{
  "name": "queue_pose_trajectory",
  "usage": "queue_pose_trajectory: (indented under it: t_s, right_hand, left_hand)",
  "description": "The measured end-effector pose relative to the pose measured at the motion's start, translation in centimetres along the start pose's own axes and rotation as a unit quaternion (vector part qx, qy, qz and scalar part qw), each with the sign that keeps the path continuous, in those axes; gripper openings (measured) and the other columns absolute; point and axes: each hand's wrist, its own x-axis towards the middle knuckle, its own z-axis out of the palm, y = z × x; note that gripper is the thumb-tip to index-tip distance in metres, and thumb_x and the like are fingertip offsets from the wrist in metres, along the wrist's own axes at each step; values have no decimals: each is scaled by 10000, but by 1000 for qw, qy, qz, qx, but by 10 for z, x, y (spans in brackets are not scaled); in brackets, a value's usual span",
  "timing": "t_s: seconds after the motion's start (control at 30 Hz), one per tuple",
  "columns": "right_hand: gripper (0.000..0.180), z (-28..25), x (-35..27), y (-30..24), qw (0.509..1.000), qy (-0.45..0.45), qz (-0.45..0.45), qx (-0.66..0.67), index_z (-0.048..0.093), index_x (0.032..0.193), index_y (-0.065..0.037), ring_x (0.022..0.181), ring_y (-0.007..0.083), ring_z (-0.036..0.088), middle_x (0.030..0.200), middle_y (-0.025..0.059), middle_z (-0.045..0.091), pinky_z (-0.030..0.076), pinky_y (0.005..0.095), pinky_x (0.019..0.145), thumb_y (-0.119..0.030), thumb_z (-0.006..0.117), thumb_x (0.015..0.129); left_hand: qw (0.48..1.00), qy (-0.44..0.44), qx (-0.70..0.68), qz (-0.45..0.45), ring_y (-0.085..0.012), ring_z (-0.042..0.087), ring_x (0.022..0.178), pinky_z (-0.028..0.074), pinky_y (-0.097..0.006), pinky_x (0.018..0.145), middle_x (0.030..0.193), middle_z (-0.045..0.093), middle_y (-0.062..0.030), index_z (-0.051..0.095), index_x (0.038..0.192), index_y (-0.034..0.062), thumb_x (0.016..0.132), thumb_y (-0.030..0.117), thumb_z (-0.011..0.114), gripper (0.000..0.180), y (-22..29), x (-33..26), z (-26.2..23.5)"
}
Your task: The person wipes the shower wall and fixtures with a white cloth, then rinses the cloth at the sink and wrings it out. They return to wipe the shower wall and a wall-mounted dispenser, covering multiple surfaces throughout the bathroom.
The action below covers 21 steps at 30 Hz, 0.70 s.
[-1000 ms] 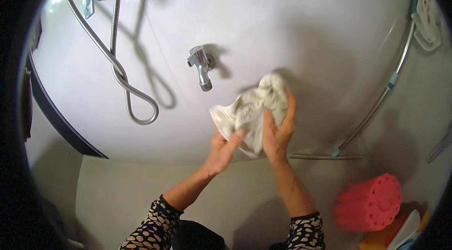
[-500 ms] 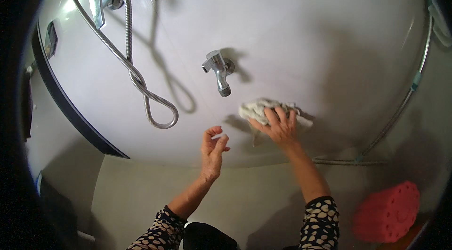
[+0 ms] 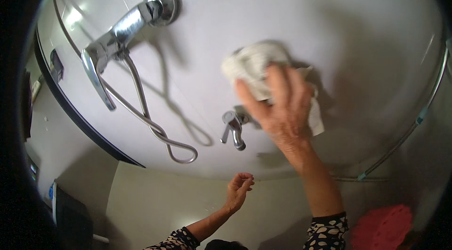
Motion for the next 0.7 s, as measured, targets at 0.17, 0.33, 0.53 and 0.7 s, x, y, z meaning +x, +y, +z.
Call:
queue_pose_trajectory:
  t_s: [0.17, 0.33, 0.53, 0.7]
  right_hand:
    - [404, 6, 28, 27, 996, -48, -69, 37, 607, 1074, -265, 962, 261, 516, 1130, 66, 508, 391, 431, 665, -313, 758, 702]
    - [430, 14, 67, 52, 980, 52, 192, 6, 566, 1154, -60, 1040, 329, 469, 1188, 180, 433, 425, 405, 882, -66, 725, 755]
    - [314, 5, 58, 17, 991, -96, -95, 22, 620, 997, -295, 1016, 277, 459, 1140, 72, 474, 408, 457, 684, -345, 752, 716]
    - [214, -18, 51, 22, 958, -233, -126, 110, 638, 934, -309, 998, 228, 458, 1086, -22, 513, 389, 407, 671, -317, 684, 725]
  left_hand:
    - [997, -58, 38, 18, -124, 584, 878, 468, -264, 725, 964, 592, -11, 550, 1020, 57, 916, 173, 567, 156, 32, -7, -1]
    - [998, -60, 11, -21, -119, 582, 871, 465, -258, 726, 963, 597, -23, 556, 1019, 53, 914, 169, 569, 157, 53, -34, -9]
    - [1000, -12, -15, -22, -92, 551, 799, 455, -236, 708, 867, 589, -18, 570, 992, 23, 903, 111, 572, 125, 97, -62, -17]
    - [998, 47, -34, 16, -83, 524, 744, 434, -223, 667, 839, 585, -15, 568, 974, 15, 911, 120, 566, 123, 140, -53, -23]
